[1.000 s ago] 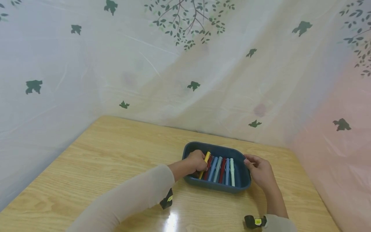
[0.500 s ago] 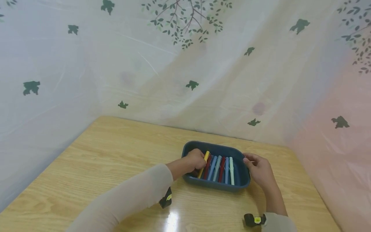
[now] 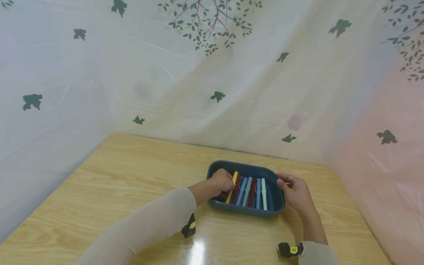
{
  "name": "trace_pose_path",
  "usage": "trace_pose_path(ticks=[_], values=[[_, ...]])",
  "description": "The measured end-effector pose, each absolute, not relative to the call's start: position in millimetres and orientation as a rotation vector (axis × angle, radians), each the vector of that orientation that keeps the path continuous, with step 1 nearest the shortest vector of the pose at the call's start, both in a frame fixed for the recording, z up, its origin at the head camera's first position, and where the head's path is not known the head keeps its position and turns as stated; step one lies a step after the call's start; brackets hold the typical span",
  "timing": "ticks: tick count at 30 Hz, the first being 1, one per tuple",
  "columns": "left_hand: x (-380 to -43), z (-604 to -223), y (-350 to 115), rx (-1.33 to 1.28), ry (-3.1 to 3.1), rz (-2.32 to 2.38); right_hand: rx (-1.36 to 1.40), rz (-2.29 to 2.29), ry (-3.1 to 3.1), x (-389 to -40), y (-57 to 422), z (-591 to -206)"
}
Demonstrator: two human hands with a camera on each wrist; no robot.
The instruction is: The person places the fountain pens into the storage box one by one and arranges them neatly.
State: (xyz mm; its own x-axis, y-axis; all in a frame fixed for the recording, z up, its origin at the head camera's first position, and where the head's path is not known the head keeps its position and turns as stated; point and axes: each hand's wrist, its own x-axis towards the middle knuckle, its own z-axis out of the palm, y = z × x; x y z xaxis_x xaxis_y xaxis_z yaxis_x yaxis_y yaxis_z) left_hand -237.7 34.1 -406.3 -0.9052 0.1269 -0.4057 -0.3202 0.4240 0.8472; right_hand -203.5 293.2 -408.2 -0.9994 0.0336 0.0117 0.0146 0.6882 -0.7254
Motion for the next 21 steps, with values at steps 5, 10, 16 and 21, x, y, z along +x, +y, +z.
trace_pose_path(ticks=[5,10,16,21], values=[[-238.9,-404.1,32.2,-0.192,2.263,1.494,-0.037,1.229,-2.862,-204.2,291.9,-407.0],[-239.8,-404.2,31.0,-0.202,2.258,1.514,-0.048,1.227,-2.87,-204.4,291.5,-407.1],[-239.5,-405.0,31.3,-0.203,2.263,1.53,-0.049,1.214,-2.87,-204.3,292.1,-407.8],[-239.8,-406.2,31.6,-0.195,2.278,1.51,-0.049,1.208,-2.877,-203.3,292.7,-408.8]])
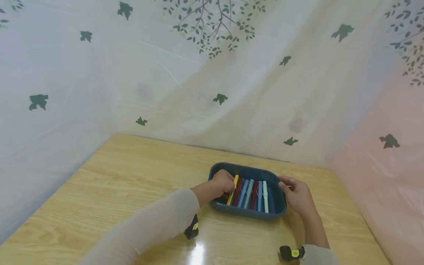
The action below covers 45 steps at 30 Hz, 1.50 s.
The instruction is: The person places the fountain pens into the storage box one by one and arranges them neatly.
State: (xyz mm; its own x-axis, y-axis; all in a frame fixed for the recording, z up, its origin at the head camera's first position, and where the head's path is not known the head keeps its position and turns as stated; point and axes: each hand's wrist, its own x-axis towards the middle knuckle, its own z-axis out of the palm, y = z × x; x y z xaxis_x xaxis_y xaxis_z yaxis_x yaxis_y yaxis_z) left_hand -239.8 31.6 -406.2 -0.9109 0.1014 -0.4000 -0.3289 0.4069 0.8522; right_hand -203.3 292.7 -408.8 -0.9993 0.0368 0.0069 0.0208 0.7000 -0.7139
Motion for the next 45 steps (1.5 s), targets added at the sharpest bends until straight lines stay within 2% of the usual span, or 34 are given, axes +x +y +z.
trace_pose_path(ticks=[45], values=[[-240.5,-396.6,34.0,-0.153,2.369,1.401,-0.047,1.251,-2.844,-202.7,292.8,-410.1]])
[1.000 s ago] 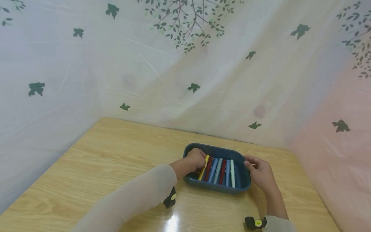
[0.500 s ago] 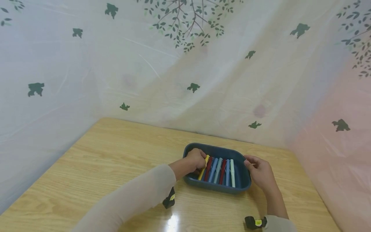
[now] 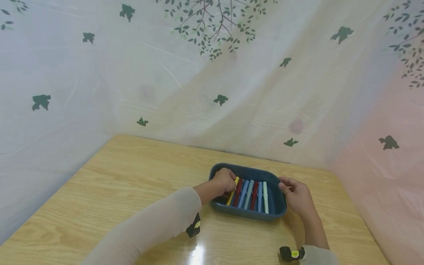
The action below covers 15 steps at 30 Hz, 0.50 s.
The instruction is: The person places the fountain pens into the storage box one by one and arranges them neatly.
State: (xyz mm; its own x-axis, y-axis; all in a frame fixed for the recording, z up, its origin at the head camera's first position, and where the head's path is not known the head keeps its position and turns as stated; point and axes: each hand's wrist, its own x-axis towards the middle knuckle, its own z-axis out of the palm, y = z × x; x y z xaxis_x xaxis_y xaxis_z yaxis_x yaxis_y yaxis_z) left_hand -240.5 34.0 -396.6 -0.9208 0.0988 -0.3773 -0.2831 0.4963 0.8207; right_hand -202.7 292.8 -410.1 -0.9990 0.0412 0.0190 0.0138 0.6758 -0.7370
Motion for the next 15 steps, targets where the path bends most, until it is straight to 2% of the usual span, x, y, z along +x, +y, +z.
trace_pose_path(ticks=[15], values=[[-240.0,-370.5,26.2,-0.048,2.385,1.47,-0.042,1.237,-2.867,-201.7,292.9,-408.2]])
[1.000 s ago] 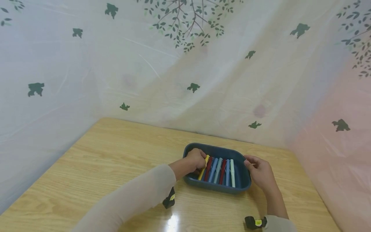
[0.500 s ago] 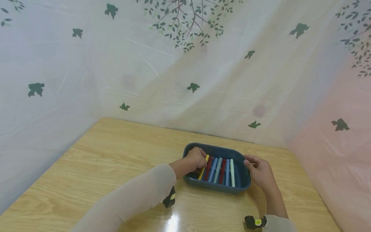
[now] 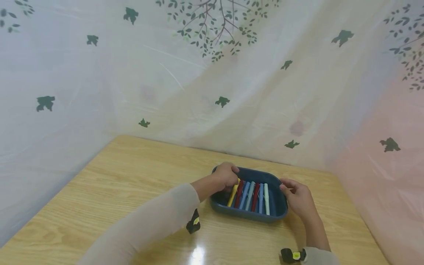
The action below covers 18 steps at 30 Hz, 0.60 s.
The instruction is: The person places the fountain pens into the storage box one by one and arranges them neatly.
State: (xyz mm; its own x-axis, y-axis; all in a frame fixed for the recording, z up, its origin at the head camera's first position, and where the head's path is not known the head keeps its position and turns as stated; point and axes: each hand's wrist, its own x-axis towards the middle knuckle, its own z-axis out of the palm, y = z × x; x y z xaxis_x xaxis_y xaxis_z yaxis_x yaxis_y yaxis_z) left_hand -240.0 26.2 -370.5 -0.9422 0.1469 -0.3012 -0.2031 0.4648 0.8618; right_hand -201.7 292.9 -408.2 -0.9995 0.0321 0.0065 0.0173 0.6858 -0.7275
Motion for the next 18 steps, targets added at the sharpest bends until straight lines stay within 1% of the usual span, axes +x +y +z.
trace_pose_path(ticks=[7,11,18], values=[[-239.6,-360.4,19.1,-0.003,2.376,1.58,-0.035,1.234,-2.871,-203.1,296.7,-409.8],[-238.3,-353.8,7.9,0.064,2.334,1.656,-0.04,1.231,-2.876,-201.8,298.8,-410.6],[-232.9,-349.3,-15.5,0.109,2.326,1.713,-0.053,1.17,-2.9,-198.2,303.9,-410.9]])
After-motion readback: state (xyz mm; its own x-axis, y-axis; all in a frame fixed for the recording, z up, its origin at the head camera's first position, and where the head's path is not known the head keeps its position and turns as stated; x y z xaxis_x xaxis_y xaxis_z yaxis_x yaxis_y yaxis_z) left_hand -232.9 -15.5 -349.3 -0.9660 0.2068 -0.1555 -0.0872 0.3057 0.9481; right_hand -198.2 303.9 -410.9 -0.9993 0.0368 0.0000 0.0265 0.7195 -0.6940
